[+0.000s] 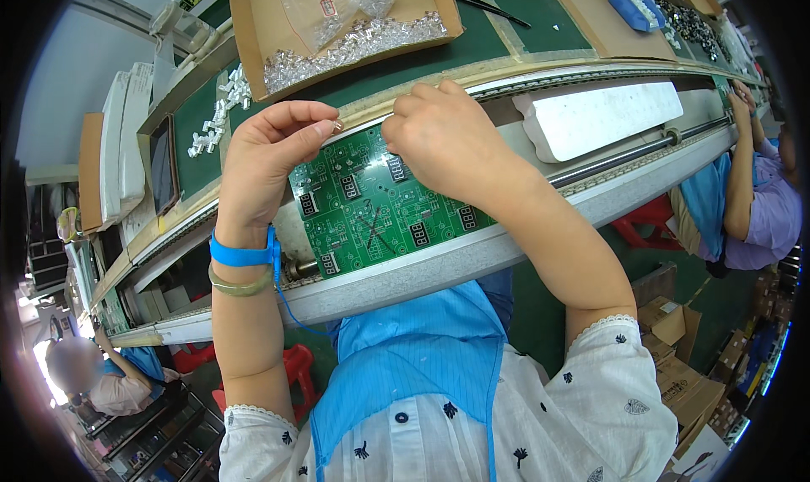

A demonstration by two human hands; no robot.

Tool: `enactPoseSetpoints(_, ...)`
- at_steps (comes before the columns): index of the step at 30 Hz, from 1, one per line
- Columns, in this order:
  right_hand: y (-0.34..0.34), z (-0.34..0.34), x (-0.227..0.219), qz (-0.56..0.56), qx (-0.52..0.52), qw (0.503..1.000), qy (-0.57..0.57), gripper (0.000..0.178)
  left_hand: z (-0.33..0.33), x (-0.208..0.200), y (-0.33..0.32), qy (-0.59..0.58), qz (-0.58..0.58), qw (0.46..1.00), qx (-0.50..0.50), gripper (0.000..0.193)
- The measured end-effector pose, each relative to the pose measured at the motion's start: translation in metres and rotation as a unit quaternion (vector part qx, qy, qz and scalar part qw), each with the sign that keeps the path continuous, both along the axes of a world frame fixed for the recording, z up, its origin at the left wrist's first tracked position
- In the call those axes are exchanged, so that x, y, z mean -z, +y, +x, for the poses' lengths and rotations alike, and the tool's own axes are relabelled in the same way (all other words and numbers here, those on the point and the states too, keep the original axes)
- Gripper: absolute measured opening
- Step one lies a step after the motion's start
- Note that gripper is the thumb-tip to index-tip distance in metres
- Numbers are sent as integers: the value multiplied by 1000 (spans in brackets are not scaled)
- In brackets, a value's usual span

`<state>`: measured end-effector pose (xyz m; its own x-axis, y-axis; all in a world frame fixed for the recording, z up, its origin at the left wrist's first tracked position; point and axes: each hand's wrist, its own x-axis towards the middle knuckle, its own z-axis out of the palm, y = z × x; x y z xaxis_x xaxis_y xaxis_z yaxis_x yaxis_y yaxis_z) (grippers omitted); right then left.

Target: Manually insert small plastic components into a green printed circuit board (PCB) on an assembly line.

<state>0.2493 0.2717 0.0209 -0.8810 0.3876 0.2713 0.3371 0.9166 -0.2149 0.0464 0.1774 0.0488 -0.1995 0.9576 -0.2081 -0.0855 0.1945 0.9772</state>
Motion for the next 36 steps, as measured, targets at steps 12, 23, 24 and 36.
enactPoseSetpoints(12,9,4,-8,-93,35,993,65,17,3,9,0,97,22,995,8,13)
enactPoseSetpoints(23,24,8,-3,-111,73,980,149,16,17,21,5,445,194,873,40,7)
enactPoseSetpoints(24,25,8,-3,-111,71,980,149,16,21,23,6,465,197,862,38,7)
enactPoseSetpoints(36,26,13,-4,-107,62,981,148,15,36,29,8,589,198,781,61,3)
